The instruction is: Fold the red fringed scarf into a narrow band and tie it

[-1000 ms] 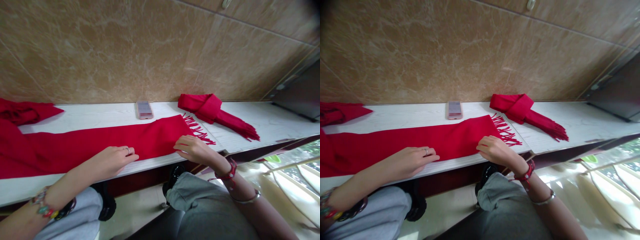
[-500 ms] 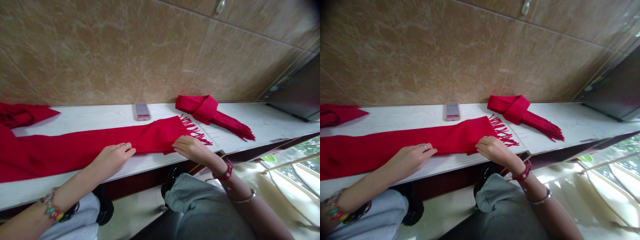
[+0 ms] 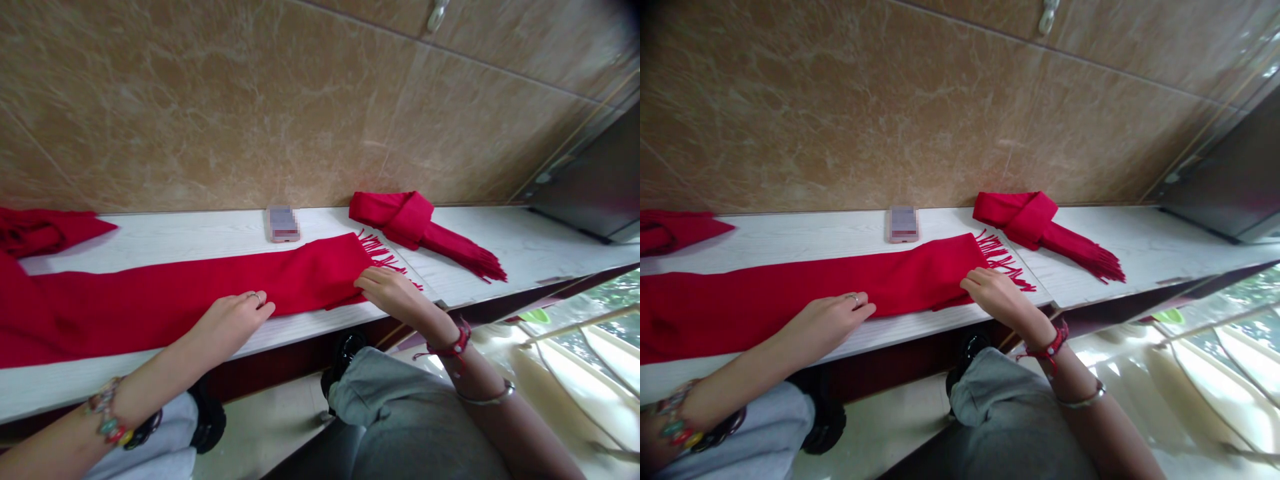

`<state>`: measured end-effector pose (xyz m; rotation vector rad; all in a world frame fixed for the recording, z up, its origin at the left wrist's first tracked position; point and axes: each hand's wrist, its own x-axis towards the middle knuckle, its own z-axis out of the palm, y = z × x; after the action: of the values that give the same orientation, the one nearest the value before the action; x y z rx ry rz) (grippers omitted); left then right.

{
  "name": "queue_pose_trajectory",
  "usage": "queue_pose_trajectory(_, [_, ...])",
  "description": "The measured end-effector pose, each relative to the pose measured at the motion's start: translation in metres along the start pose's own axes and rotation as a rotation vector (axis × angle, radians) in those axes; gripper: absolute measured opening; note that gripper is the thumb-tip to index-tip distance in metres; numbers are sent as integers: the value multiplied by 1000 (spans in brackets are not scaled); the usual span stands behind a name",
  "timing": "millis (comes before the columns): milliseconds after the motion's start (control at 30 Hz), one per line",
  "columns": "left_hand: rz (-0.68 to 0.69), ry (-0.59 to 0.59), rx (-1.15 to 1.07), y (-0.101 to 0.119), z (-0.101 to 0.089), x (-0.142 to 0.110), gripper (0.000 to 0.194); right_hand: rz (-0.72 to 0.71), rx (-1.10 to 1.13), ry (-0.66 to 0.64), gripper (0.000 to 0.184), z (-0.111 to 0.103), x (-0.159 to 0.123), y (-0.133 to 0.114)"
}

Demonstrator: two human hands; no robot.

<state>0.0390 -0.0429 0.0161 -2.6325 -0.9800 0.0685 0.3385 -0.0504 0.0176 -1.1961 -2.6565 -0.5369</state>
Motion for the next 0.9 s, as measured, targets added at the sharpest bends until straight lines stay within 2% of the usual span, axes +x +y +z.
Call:
queue_pose_trajectory(133, [-51,-14,-31,-3,-6,2,27,-23,-1,71,28,4,-3,7])
queue_pose_trajectory(267, [-61,-33,-9,-2,-9,4,28,-25,14,91,29,6,-6,11])
queue_pose_trajectory(500, [-68,-87,-24,7,-2,0,33,-7,86,-27,22,7,-7,12])
queue_pose_trajectory(600, [-90,-87,-51,6,5,-1,41,9,113,-17,19,5,-8,12])
queue_pose_trajectory(700, [-86,-82,-122,-6,17,2,53,15,117,14,21,5,-7,13])
queue_pose_trajectory(800, [-96,-87,-187,-28,35,9,56,75,65,70,24,14,-3,14])
queue_pose_trajectory(900, [-116,-94,-152,-48,50,17,57,131,-44,169,23,26,3,15])
